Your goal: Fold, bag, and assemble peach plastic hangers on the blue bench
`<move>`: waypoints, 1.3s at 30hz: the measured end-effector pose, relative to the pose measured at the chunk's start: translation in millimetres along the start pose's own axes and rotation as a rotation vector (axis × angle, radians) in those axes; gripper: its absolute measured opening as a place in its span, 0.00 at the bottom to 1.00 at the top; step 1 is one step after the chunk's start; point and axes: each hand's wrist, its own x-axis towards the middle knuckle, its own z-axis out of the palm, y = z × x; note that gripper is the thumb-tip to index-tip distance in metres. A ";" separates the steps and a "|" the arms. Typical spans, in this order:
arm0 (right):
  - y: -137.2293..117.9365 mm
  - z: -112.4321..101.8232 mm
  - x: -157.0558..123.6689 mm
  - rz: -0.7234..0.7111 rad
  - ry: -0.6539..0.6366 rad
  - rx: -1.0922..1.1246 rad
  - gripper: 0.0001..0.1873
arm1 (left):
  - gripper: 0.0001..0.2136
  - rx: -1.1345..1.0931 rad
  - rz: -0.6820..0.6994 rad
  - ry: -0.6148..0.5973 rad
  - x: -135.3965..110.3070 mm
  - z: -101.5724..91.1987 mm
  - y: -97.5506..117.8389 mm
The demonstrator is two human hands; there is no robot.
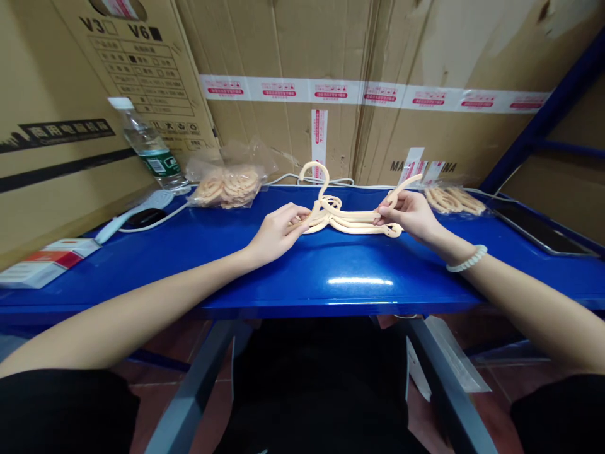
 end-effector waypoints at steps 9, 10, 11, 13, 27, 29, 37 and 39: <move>-10.3 -0.6 -1.3 -0.086 0.007 0.076 0.21 | 0.11 -0.188 -0.199 -0.011 2.1 1.2 5.8; -11.9 -2.3 -0.8 -0.086 0.011 0.091 0.20 | 0.12 -0.225 -0.239 -0.014 2.6 1.4 5.5; -13.0 -4.9 0.2 -0.080 0.017 0.111 0.20 | 0.13 -0.252 -0.273 -0.011 3.0 1.5 5.2; -14.6 -13.7 2.8 -0.064 0.048 0.145 0.19 | 0.14 -0.285 -0.312 0.006 3.9 1.1 4.3; -25.2 -91.7 11.0 0.145 -0.570 -0.614 0.20 | 0.08 0.116 0.157 -0.313 7.3 -13.2 -12.9; -22.2 -87.7 12.6 0.154 -0.591 -0.666 0.21 | 0.07 0.143 0.178 -0.325 5.9 -12.9 -13.0; -18.5 -81.4 12.6 0.133 -0.547 -0.770 0.25 | 0.09 0.230 0.152 -0.315 2.8 -11.2 -16.3; -16.4 -81.4 12.8 0.123 -0.524 -0.771 0.25 | 0.09 0.247 0.157 -0.305 2.8 -10.7 -16.2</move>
